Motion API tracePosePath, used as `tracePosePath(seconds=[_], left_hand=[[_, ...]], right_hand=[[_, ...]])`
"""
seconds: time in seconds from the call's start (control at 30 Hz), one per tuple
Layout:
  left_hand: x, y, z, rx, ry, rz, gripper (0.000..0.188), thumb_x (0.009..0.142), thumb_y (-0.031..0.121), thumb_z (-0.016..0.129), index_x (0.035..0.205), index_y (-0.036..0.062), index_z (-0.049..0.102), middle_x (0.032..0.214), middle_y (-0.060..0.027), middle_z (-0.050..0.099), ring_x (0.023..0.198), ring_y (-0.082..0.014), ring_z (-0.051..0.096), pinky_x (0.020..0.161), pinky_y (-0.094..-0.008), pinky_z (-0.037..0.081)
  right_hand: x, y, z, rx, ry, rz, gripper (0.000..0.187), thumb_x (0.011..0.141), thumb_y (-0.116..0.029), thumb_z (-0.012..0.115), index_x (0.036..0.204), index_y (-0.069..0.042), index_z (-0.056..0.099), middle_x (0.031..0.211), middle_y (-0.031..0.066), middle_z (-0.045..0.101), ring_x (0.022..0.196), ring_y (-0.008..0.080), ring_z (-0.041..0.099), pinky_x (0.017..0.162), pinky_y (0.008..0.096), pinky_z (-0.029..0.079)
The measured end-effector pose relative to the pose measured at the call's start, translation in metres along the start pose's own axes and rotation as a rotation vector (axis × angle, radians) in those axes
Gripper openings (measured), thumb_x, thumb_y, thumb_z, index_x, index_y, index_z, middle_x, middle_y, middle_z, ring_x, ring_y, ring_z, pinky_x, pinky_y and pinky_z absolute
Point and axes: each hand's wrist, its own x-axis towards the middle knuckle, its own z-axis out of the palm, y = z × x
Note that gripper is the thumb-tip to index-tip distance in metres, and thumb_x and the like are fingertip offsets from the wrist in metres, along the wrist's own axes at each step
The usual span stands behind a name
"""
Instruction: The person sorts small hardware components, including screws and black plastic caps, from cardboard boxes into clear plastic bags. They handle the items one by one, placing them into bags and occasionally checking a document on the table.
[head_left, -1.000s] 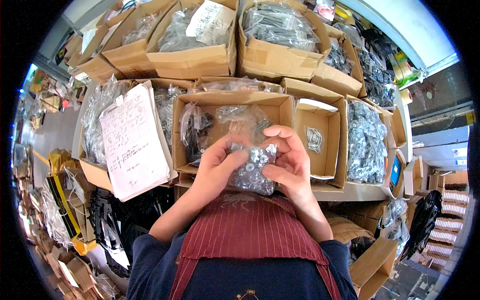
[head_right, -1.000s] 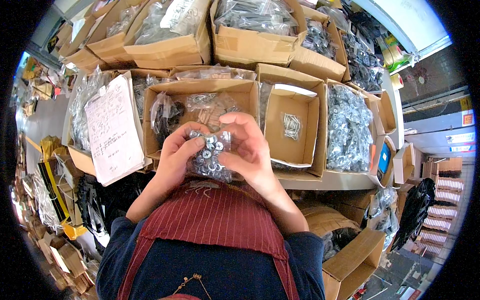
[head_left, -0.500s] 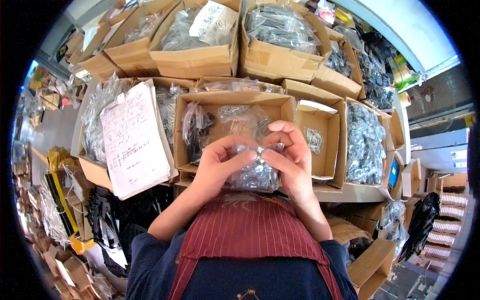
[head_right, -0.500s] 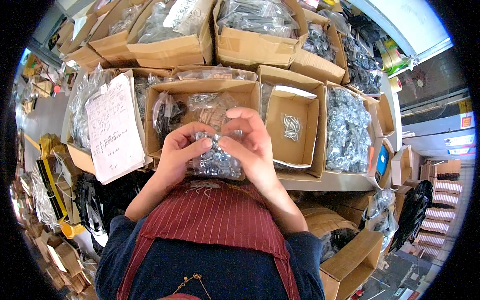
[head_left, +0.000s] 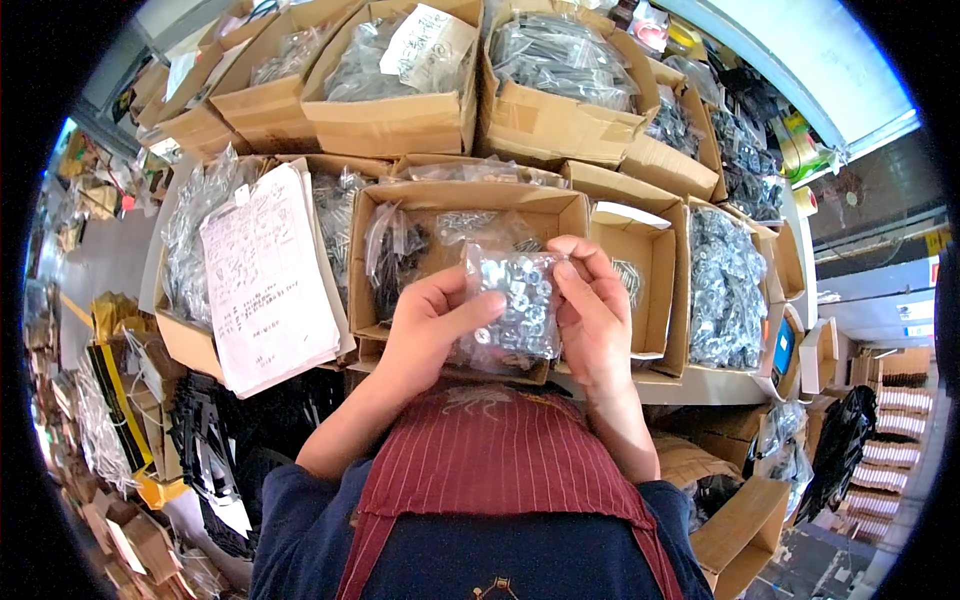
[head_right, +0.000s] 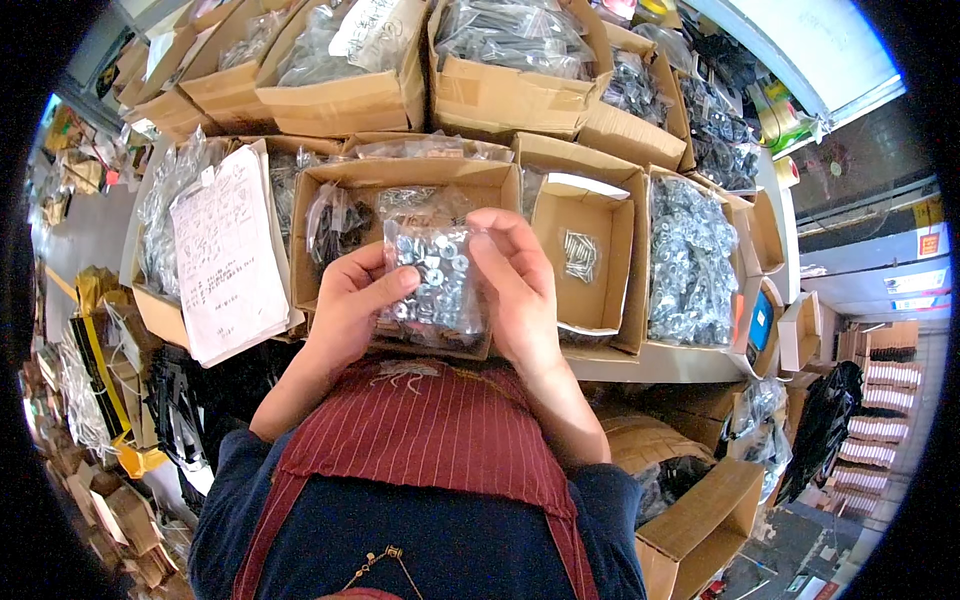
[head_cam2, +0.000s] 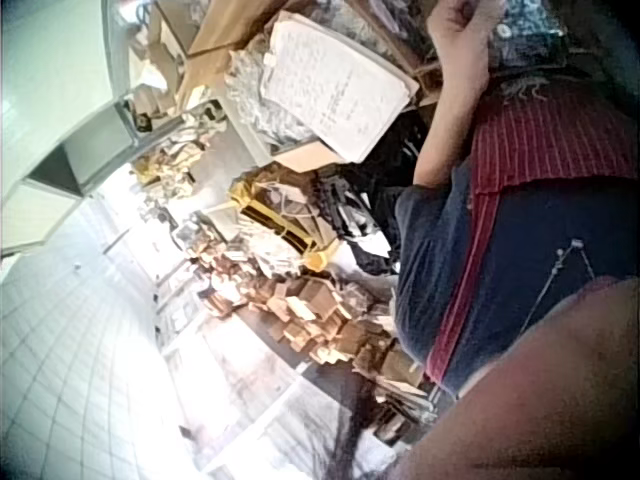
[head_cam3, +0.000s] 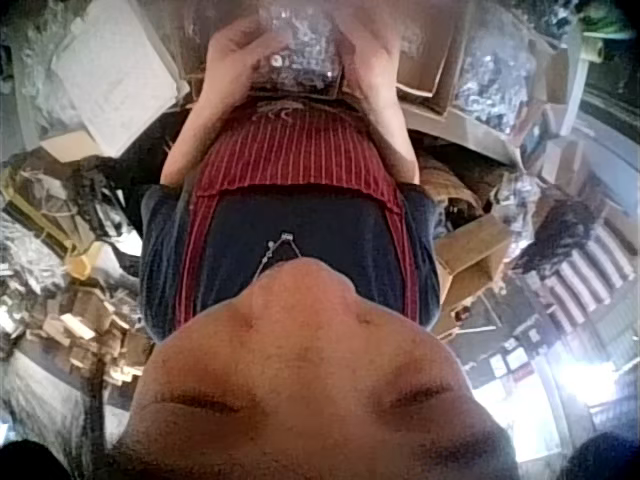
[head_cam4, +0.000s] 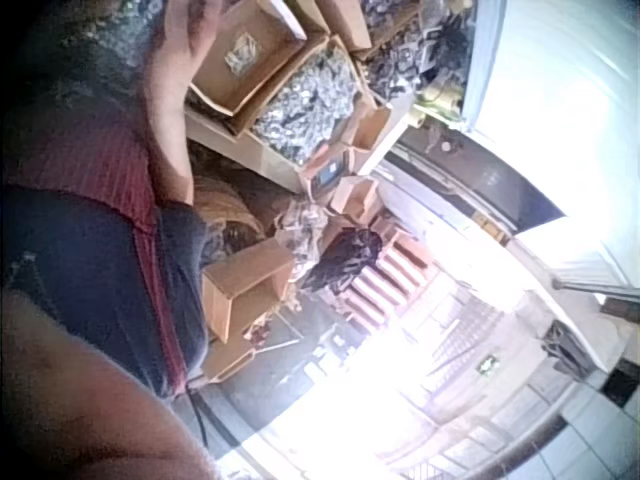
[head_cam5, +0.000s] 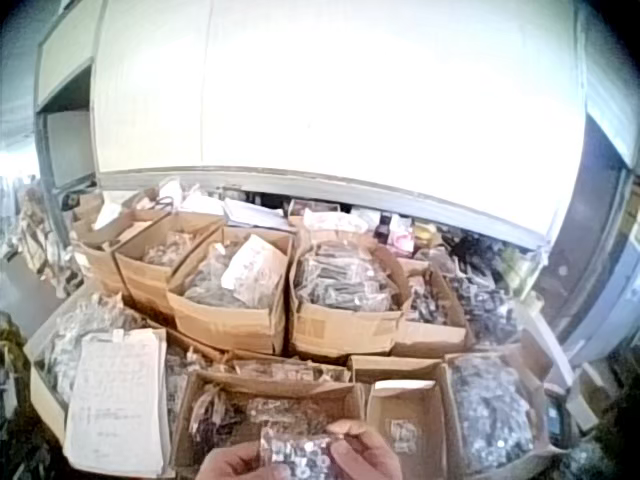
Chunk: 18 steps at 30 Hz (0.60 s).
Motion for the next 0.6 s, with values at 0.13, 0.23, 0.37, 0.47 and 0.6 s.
tracePosePath(seconds=[0.13, 0.23, 0.37, 0.47, 0.6], left_hand=[[-0.002, 0.003, -0.003, -0.085, 0.036, 0.083, 0.03, 0.097, 0.015, 0.065, 0.121, -0.0022, 0.063, 0.104, -0.0069, 0.071, 0.089, -0.013, 0.068, 0.071, -0.0295, 0.059], [-0.003, 0.008, -0.003, -0.062, 0.031, 0.114, 0.031, 0.098, 0.014, 0.063, 0.125, -0.0022, 0.06, 0.109, -0.008, 0.07, 0.097, -0.0157, 0.068, 0.083, -0.0334, 0.06], [-0.006, 0.009, 0.007, -0.048, -0.027, 0.167, 0.044, 0.092, 0.002, 0.065, 0.134, -0.0008, 0.051, 0.12, -0.0115, 0.066, 0.109, -0.0206, 0.065, 0.092, -0.0375, 0.057], [-0.006, 0.009, 0.006, -0.02, -0.05, 0.167, 0.053, 0.088, 0.0, 0.067, 0.138, 0.0014, 0.049, 0.124, -0.0128, 0.064, 0.112, -0.022, 0.064, 0.092, -0.0387, 0.058], [-0.007, 0.015, 0.011, -0.018, -0.044, 0.136, 0.053, 0.088, 0.001, 0.068, 0.138, 0.0015, 0.049, 0.123, -0.0122, 0.064, 0.11, -0.0212, 0.064, 0.091, -0.0366, 0.058]], right_hand=[[-0.009, -0.014, 0.02, -0.268, -0.05, 0.088, 0.042, 0.096, -0.003, 0.064, 0.134, -0.003, 0.046, 0.113, 0.0102, 0.064, 0.098, 0.0137, 0.062, 0.084, 0.0288, 0.053], [-0.014, -0.024, 0.015, -0.331, -0.215, 0.11, 0.055, 0.092, 0.004, 0.064, 0.14, -0.003, 0.038, 0.104, 0.0107, 0.065, 0.092, 0.0171, 0.065, 0.077, 0.0316, 0.058], [-0.016, -0.023, 0.007, -0.256, -0.152, 0.055, 0.055, 0.089, 0.008, 0.062, 0.139, -0.002, 0.039, 0.102, 0.0123, 0.066, 0.089, 0.0185, 0.066, 0.078, 0.0329, 0.058], [-0.017, -0.026, 0.009, -0.26, -0.122, 0.053, 0.056, 0.089, 0.003, 0.062, 0.14, -0.001, 0.04, 0.101, 0.0161, 0.067, 0.089, 0.0218, 0.068, 0.076, 0.0356, 0.058], [-0.019, -0.025, 0.006, -0.247, -0.13, 0.025, 0.056, 0.089, 0.001, 0.062, 0.14, 0.0, 0.04, 0.102, 0.0173, 0.067, 0.089, 0.0231, 0.068, 0.077, 0.0374, 0.058]])
